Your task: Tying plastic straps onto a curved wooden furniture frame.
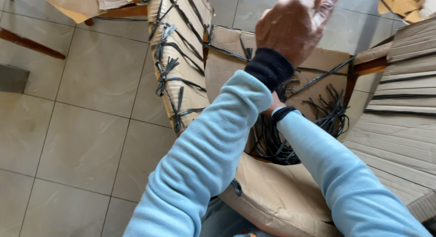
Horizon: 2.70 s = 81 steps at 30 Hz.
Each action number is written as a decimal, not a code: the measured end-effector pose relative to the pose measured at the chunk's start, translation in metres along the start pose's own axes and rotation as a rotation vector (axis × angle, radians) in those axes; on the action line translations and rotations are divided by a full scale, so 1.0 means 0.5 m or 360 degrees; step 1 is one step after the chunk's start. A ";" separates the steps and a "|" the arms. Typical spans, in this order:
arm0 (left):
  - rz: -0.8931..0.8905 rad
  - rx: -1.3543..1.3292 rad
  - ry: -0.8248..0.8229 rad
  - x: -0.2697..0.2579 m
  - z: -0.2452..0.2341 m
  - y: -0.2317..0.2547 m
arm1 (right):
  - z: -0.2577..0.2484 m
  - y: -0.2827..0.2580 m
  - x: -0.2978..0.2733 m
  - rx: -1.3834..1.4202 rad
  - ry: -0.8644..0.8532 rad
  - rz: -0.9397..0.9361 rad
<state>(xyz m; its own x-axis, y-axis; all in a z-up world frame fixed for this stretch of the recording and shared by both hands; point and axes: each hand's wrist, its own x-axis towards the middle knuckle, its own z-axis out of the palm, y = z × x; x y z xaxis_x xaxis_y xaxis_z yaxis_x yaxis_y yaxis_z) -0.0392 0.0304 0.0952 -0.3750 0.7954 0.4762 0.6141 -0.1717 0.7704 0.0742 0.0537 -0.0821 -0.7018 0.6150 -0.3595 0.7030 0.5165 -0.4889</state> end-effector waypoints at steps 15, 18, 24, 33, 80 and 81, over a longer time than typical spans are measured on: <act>-0.0072 0.0547 0.0002 -0.023 0.055 -0.041 | -0.136 -0.067 -0.030 0.0707 -0.0027 -0.0492; 0.0009 0.0477 0.0177 -0.015 0.042 -0.030 | -0.245 -0.094 -0.108 0.0753 0.0089 -0.0524; -0.0453 -0.0956 -0.1390 -0.039 0.005 0.022 | -0.363 -0.138 -0.281 0.1493 0.0925 -0.0084; -0.0917 -0.1535 -0.1167 0.025 -0.072 -0.029 | -0.385 0.106 -0.309 0.1967 0.1764 -0.0203; -0.0650 -0.1172 -0.0947 -0.043 0.005 -0.021 | -0.338 -0.129 -0.259 0.1571 0.1697 0.0058; -0.0647 -0.1167 -0.0934 -0.041 -0.002 -0.015 | -0.336 -0.115 -0.260 0.1573 0.1689 0.0045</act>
<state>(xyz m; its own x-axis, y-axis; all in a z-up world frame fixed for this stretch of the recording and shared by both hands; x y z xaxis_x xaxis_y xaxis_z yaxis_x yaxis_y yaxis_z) -0.0369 0.0150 0.0799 0.0604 0.9981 -0.0099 -0.1336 0.0179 0.9909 0.1442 0.0443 0.1263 0.0333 0.9874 0.1544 0.0421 0.1530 -0.9873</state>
